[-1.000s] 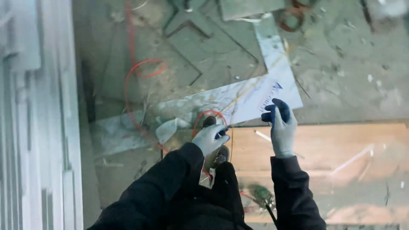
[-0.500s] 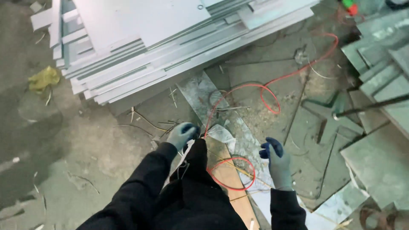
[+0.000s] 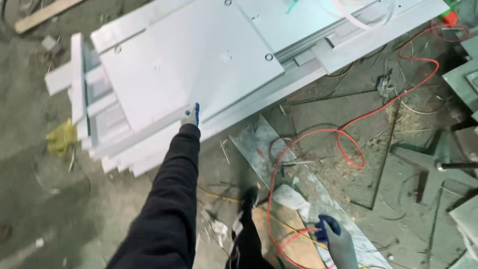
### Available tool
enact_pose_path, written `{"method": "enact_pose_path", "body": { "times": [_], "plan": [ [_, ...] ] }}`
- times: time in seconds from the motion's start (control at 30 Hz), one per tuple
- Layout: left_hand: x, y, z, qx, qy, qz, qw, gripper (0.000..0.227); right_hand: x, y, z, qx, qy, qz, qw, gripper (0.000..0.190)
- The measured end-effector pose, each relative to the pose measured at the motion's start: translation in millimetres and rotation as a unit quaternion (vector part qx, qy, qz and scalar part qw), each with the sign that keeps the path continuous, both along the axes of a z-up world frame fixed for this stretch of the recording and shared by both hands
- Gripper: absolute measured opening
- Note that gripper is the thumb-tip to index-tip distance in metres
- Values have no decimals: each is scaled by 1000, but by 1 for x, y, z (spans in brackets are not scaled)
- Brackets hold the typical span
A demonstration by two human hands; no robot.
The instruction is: The person uses a spray gun to apply a coating to a white rectangular panel and a thin strip of material. They then place the panel on a stack of similar panels and apply a curved strip of material to its edge.
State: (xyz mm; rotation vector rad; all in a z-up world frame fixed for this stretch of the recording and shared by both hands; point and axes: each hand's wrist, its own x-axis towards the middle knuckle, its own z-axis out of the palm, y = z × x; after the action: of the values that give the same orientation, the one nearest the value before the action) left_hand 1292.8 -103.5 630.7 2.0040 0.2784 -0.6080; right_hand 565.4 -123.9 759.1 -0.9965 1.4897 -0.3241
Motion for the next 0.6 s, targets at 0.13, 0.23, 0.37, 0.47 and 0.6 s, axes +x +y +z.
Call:
{"method": "enact_pose_path", "body": {
  "times": [0.13,0.23,0.37,0.47,0.6],
  "plan": [
    [13,-46,-36,-278,81,192,938,132,21,4,-35,32,10,-63,997,37],
    [10,-24,-44,53,-93,63,992,85,31,10,-19,33,37,-48,998,37],
    [-29,0,-6,-123,35,22,991,44,28,12,-12,53,88,-22,994,37],
    [-70,35,23,-283,194,15,939,40,33,11,8,67,94,-49,992,37],
    [-80,48,-15,-236,265,-85,931,63,58,-3,50,100,111,-81,985,43]
  ]
}}
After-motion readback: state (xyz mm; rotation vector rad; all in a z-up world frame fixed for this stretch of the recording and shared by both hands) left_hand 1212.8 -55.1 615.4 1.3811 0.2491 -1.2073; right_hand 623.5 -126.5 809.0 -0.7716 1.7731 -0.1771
